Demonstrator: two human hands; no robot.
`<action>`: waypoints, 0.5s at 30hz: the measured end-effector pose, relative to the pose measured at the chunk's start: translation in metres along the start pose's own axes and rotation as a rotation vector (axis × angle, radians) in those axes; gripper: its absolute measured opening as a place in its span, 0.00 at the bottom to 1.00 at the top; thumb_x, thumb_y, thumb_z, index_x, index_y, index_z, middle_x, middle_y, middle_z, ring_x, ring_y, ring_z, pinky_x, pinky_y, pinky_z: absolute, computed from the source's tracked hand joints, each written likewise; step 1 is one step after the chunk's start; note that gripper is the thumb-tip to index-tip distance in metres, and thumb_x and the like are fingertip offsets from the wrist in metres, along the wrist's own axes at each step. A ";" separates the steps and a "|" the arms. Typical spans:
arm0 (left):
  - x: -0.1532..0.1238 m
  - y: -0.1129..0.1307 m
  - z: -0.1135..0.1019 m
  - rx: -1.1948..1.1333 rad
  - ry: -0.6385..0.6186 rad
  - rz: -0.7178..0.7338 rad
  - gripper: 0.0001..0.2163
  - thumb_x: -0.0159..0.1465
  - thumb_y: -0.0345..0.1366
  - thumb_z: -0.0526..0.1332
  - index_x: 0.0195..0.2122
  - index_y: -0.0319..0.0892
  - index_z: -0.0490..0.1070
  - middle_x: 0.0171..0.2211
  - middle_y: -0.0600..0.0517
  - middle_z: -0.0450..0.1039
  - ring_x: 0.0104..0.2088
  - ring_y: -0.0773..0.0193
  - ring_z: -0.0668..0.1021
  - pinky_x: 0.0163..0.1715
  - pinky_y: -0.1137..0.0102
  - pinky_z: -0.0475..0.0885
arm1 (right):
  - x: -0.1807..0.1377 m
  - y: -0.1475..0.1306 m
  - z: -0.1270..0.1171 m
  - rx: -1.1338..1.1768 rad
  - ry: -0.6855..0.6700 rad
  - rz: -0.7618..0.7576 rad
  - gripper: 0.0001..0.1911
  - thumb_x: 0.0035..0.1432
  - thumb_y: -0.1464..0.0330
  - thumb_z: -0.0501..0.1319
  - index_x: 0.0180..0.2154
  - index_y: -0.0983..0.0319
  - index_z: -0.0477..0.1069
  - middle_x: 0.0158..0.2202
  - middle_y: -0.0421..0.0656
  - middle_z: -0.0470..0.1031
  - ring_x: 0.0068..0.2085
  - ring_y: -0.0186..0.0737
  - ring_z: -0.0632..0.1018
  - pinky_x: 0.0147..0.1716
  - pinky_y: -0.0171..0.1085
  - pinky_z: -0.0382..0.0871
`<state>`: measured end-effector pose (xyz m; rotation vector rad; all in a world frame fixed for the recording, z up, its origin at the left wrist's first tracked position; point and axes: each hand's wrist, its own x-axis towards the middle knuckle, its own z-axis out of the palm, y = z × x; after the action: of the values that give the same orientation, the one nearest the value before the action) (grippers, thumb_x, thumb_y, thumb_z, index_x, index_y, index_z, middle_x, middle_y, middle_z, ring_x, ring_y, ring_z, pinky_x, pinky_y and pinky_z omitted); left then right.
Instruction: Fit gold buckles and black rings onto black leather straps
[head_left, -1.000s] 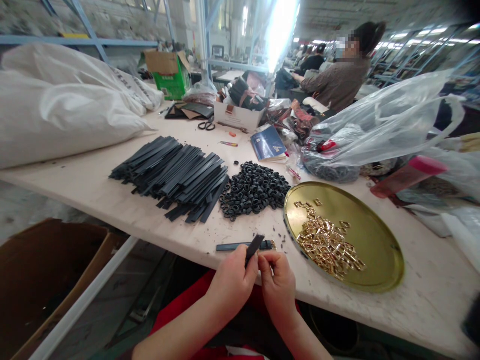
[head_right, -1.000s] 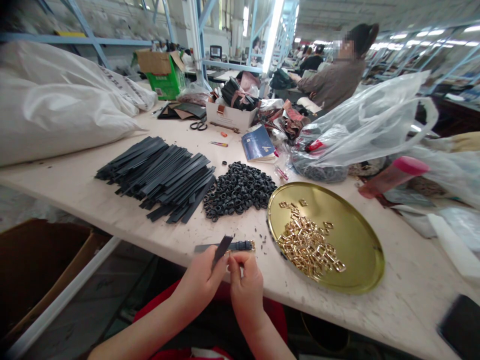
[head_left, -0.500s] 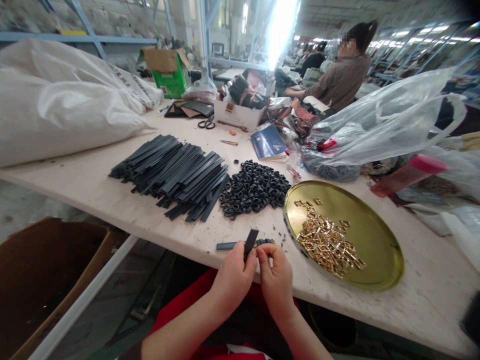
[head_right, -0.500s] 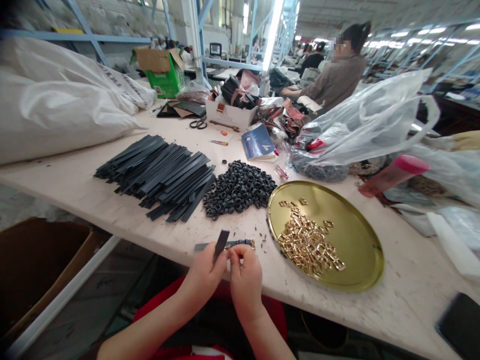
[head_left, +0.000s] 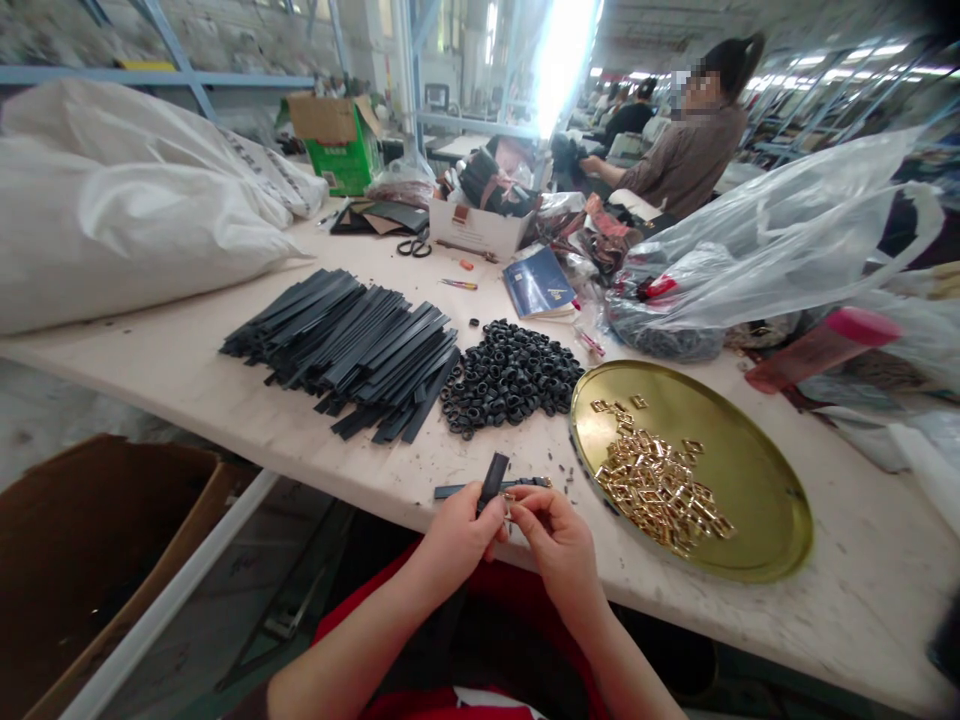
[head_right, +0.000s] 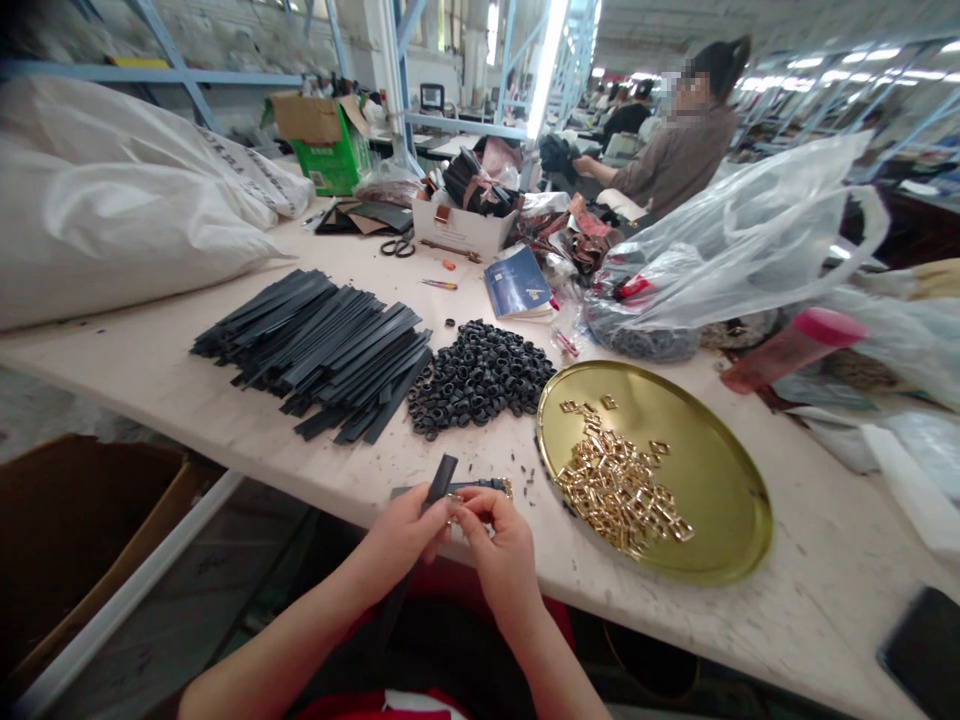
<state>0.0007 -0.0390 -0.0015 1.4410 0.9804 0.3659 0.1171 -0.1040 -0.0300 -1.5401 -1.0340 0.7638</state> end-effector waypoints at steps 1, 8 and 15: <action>0.001 0.001 -0.002 -0.001 -0.027 -0.009 0.10 0.60 0.39 0.50 0.32 0.39 0.64 0.19 0.58 0.63 0.16 0.71 0.65 0.17 0.75 0.60 | 0.001 0.000 -0.003 -0.023 -0.033 -0.029 0.06 0.53 0.66 0.59 0.26 0.60 0.66 0.36 0.43 0.74 0.38 0.40 0.74 0.37 0.38 0.66; -0.002 0.012 -0.010 0.045 -0.129 -0.038 0.11 0.60 0.40 0.49 0.26 0.39 0.63 0.15 0.59 0.60 0.16 0.71 0.64 0.18 0.75 0.58 | 0.006 -0.005 -0.013 -0.115 -0.085 -0.082 0.04 0.49 0.69 0.61 0.27 0.59 0.65 0.24 0.37 0.68 0.27 0.35 0.70 0.28 0.34 0.65; -0.001 0.006 -0.013 -0.089 -0.106 0.007 0.11 0.61 0.41 0.46 0.31 0.40 0.62 0.21 0.57 0.64 0.17 0.72 0.63 0.19 0.75 0.59 | 0.012 -0.010 -0.011 0.193 -0.089 0.167 0.09 0.47 0.64 0.63 0.32 0.60 0.71 0.24 0.37 0.72 0.26 0.33 0.70 0.28 0.34 0.65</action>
<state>-0.0078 -0.0307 0.0065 1.3691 0.8636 0.3306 0.1301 -0.0975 -0.0174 -1.4486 -0.8753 1.0259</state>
